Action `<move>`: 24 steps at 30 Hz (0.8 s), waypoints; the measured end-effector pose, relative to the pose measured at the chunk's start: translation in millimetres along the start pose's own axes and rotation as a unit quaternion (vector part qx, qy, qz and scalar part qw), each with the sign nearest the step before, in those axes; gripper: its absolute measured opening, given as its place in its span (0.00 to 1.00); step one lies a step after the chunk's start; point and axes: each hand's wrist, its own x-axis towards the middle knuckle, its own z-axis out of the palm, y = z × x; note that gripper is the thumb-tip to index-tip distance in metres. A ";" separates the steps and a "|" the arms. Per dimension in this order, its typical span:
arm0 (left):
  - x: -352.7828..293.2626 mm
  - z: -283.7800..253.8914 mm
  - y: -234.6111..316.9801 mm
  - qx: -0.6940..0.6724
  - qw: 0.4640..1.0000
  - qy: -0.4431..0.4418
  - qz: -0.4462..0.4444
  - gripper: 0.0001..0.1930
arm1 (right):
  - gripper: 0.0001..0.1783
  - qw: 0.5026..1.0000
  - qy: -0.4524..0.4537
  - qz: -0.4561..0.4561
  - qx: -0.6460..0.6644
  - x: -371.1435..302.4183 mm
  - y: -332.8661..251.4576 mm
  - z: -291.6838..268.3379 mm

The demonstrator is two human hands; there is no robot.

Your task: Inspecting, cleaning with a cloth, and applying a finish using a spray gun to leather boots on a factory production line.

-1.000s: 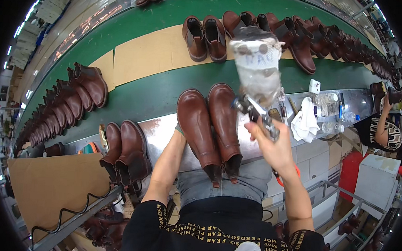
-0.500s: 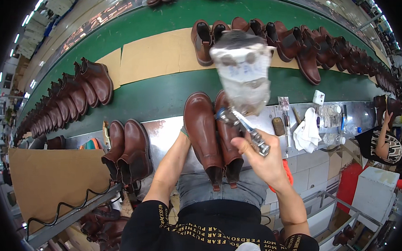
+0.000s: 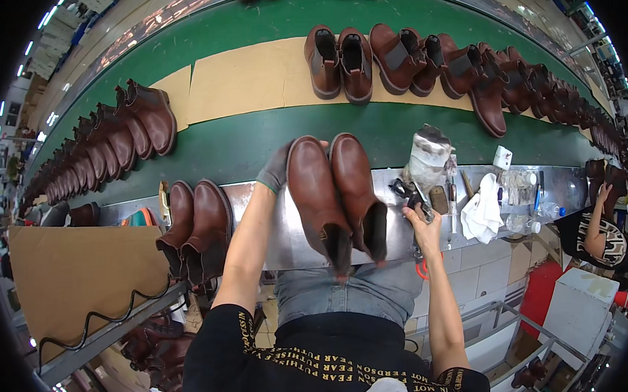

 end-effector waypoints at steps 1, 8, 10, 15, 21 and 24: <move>-1.1 5.6 22.0 0.117 0.990 0.071 -0.038 0.22 | 0.19 0.999 0.010 0.005 0.046 0.6 12.4 3.5; -60.8 -20.9 -29.1 -0.002 0.925 0.350 0.149 0.18 | 0.33 0.981 0.184 -0.048 0.037 -30.5 2.9 18.2; -100.6 0.6 -40.2 0.029 0.915 0.392 0.091 0.18 | 0.39 0.958 0.233 -0.080 -0.145 -47.5 -11.5 12.0; -158.8 60.3 -57.3 -0.115 0.925 0.355 -0.077 0.16 | 0.22 0.987 0.021 -0.155 -0.045 -69.2 -27.0 32.3; -155.1 37.1 -71.2 -0.196 0.965 0.161 -0.069 0.18 | 0.25 0.979 -0.171 -0.053 0.102 -19.4 -9.1 76.8; -173.0 74.9 -39.1 -0.352 0.928 0.113 -0.032 0.27 | 0.27 0.944 -0.210 0.016 0.254 -39.1 -44.1 69.0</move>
